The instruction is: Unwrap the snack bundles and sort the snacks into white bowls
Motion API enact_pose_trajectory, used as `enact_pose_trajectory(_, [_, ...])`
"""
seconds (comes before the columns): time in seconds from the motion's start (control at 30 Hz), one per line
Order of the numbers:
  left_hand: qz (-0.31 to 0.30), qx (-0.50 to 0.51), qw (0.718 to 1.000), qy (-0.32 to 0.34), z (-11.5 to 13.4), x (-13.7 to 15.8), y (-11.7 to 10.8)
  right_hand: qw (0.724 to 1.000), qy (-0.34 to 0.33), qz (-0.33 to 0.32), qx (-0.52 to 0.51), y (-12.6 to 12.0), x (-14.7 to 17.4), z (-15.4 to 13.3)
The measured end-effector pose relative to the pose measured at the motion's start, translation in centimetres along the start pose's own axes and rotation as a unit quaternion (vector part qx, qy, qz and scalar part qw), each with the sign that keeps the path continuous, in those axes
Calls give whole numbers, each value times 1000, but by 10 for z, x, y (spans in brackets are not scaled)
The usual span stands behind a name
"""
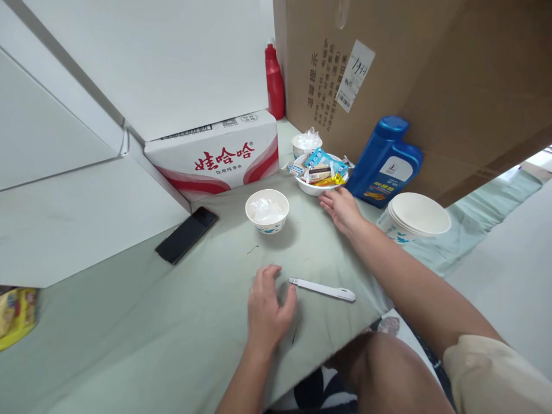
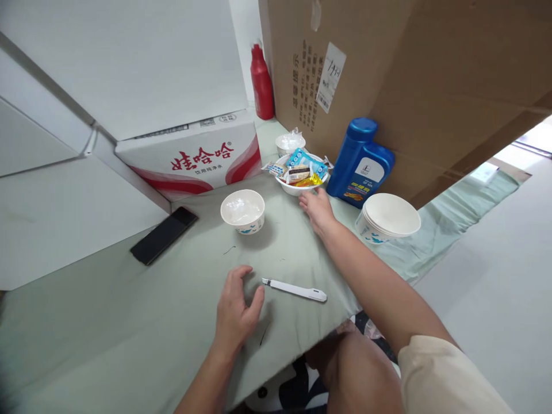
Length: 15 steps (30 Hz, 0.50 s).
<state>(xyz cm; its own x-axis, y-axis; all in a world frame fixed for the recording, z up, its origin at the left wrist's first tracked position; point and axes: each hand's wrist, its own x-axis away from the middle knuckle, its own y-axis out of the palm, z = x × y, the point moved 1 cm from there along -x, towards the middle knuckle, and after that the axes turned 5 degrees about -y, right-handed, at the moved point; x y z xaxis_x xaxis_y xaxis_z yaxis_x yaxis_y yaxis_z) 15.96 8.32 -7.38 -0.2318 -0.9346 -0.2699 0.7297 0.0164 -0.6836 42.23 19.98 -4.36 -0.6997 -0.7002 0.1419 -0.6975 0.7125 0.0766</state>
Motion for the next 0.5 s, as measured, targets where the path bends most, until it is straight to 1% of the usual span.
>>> enact_pose_trajectory(0.07, [-2, -4, 1000, 0, 0, 0, 0, 998, -30, 38, 27, -3, 1, -1])
enact_pose_trajectory(0.1, [-2, -6, 1000, 1, 1, 0, 0, 996, -60, 49, 45, -4, 4, -2])
enact_pose_trajectory(0.13, [-1, -9, 1000, 2, 1, 0, 0, 990, -110, 41, 80, -3, 7, -3])
enact_pose_trajectory(0.17, [-1, -11, 1000, 4, 1, 0, 0, 974, -182, 11, 134, 1, 10, -6])
enact_pose_trajectory(0.2, [-2, -14, 1000, 7, 1, 0, 0, 941, -266, -37, 207, 8, 12, -10])
enact_pose_trajectory(0.23, [-2, -17, 1000, 9, 0, 0, 0, 888, -345, -92, 290, 17, 13, -14])
enact_pose_trajectory(0.27, [-2, -20, 1000, 11, 0, -1, 1, 818, -411, -144, 375, 27, 10, -18])
enact_pose_trajectory(0.3, [-1, -22, 1000, 14, -1, -1, 1, 754, -445, -179, 448, 38, 6, -22])
enact_pose_trajectory(0.33, [1, -23, 1000, 19, -1, -1, 1, 706, -452, -202, 507, 48, -1, -26])
enact_pose_trajectory(0.37, [3, -24, 999, 24, -2, -1, 1, 667, -445, -220, 555, 57, -8, -31])
enact_pose_trajectory(0.4, [6, -23, 999, 29, -2, 0, 0, 639, -434, -231, 592, 63, -15, -37])
enact_pose_trajectory(0.43, [7, -21, 999, 35, -3, 0, 0, 618, -424, -239, 617, 68, -22, -43])
enact_pose_trajectory(0.47, [7, -19, 999, 39, -3, 0, 0, 606, -420, -238, 633, 70, -28, -49])
enact_pose_trajectory(0.5, [6, -17, 999, 42, -3, 0, -1, 603, -416, -227, 642, 71, -33, -55])
